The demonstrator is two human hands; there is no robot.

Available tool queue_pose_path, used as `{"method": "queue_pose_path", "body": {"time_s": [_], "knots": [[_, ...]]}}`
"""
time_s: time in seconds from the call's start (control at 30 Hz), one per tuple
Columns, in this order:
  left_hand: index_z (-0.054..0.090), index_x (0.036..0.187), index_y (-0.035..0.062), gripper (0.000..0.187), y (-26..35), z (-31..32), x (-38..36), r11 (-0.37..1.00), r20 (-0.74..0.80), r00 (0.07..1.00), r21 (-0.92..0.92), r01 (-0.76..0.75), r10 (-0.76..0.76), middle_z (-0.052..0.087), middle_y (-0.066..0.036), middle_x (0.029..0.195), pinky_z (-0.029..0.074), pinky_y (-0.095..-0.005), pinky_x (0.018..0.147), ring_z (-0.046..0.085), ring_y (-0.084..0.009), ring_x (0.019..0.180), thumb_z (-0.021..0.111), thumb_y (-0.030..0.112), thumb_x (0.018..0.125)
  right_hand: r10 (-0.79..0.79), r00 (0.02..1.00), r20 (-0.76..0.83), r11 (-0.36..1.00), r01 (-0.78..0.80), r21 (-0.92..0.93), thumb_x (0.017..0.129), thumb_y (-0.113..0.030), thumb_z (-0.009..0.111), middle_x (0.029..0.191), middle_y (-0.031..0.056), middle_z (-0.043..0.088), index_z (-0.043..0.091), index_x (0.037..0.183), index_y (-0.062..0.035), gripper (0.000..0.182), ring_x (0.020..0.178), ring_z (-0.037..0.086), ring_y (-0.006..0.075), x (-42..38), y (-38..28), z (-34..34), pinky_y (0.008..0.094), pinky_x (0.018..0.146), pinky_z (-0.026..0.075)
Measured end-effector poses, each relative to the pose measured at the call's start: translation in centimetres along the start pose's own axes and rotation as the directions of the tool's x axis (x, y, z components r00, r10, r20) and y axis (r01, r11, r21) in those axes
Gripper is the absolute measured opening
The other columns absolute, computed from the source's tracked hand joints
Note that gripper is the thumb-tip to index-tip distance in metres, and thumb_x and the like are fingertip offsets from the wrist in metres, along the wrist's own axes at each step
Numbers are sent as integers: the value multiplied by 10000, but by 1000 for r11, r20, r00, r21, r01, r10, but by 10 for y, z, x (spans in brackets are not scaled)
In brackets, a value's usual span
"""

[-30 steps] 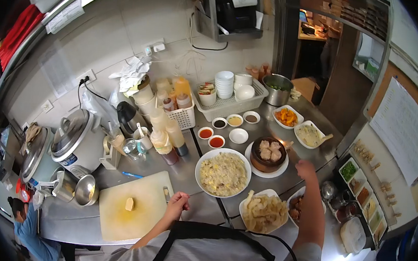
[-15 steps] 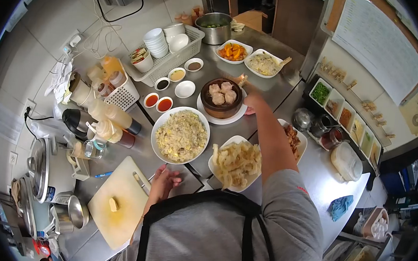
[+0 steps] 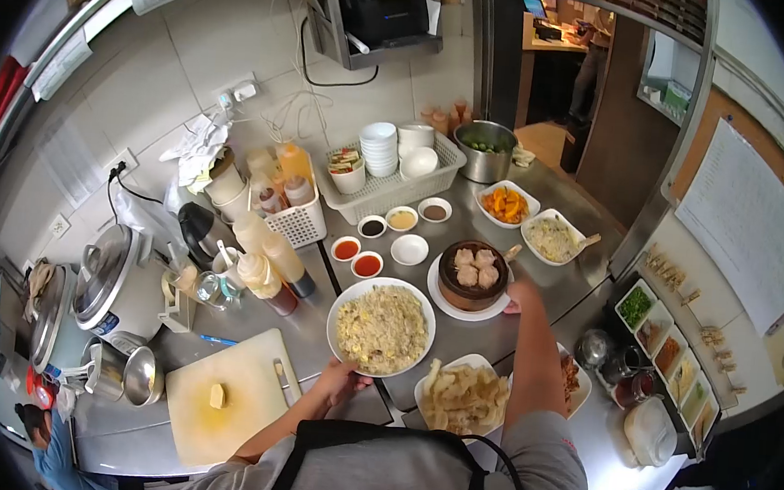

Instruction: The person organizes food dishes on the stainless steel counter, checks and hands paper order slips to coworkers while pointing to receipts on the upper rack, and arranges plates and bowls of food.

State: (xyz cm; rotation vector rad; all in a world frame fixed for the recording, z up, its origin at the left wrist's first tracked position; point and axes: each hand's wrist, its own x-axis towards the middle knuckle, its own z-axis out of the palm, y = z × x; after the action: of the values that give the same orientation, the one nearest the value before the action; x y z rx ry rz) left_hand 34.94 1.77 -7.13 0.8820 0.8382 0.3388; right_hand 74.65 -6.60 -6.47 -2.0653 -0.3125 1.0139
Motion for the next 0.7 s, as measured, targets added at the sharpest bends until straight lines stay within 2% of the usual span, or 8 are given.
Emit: {"method": "queue_pose_path", "body": {"time_s": [0.2, 0.27, 0.33, 0.43, 0.47, 0.57, 0.63, 0.7], "knots": [[322, 1057, 52, 269, 2, -2, -2, 999, 34, 999, 40, 29, -30, 550, -116, 771, 450, -263, 484, 562, -173, 580, 377, 90, 797, -23, 999, -38, 999, 22, -25, 732, -42, 405, 779, 114, 548, 277, 1197, -280, 538, 502, 546, 192, -1, 4, -4, 296, 425, 472], [267, 1075, 65, 298, 1, -4, -1, 998, 85, 994, 36, 60, -63, 556, -120, 766, 461, -248, 467, 567, -169, 572, 387, 113, 806, -37, 999, -39, 994, 33, -100, 731, -77, 442, 747, 105, 545, 327, 1142, -195, 443, 498, 541, 191, -10, 4, -7, 302, 439, 470], [268, 1068, 83, 293, -3, -1, -3, 1000, 52, 998, 1, 24, -24, 552, -117, 785, 462, -254, 480, 567, -172, 587, 398, 141, 812, -24, 999, -31, 986, 19, -168, 721, -127, 509, 706, 88, 536, 428, 1034, -30, 338, 504, 532, 186, -14, 10, -17, 313, 470, 469], [263, 1071, 108, 308, -8, 5, -8, 1000, -3, 1000, 0, 14, -14, 529, -119, 840, 454, -298, 543, 554, -207, 652, 419, 191, 819, -144, 984, -108, 974, 122, -191, 711, -152, 522, 680, 70, 520, 407, 1054, -31, 381, 478, 504, 155, -54, 11, -40, 280, 411, 418], [259, 1074, 116, 318, -9, 8, -11, 1000, -23, 1000, 8, 17, -17, 519, -121, 862, 450, -319, 571, 548, -223, 681, 427, 209, 821, -258, 955, -145, 961, 239, -136, 711, -155, 522, 667, 66, 511, 411, 1049, -27, 377, 466, 491, 145, -59, 25, -50, 273, 402, 398], [288, 1051, 111, 313, -23, 13, -25, 980, 164, 966, 28, 197, -199, 521, -117, 856, 448, -330, 622, 544, -226, 715, 449, 238, 814, -495, 800, -339, 854, 520, -20, 703, -155, 524, 648, 62, 503, 453, 999, -14, 335, 478, 489, 128, -96, 82, -80, 256, 411, 383], [299, 1083, 113, 331, -51, 15, -15, 953, 343, 895, 200, 226, -284, 524, -101, 856, 450, -303, 652, 546, -200, 720, 451, 207, 805, -604, 623, -497, 797, 480, -367, 689, -145, 528, 653, 94, 517, 484, 945, 5, 300, 537, 512, 187, -125, 122, -96, 277, 482, 410], [299, 1104, 116, 347, -54, 41, -21, 891, 431, 836, 432, 140, -340, 525, -92, 858, 453, -286, 652, 546, -177, 725, 448, 183, 799, -533, 624, -571, 831, 259, -493, 679, -148, 524, 715, 161, 546, 492, 921, 25, 299, 670, 536, 276, -202, 117, -89, 322, 605, 427]]}}
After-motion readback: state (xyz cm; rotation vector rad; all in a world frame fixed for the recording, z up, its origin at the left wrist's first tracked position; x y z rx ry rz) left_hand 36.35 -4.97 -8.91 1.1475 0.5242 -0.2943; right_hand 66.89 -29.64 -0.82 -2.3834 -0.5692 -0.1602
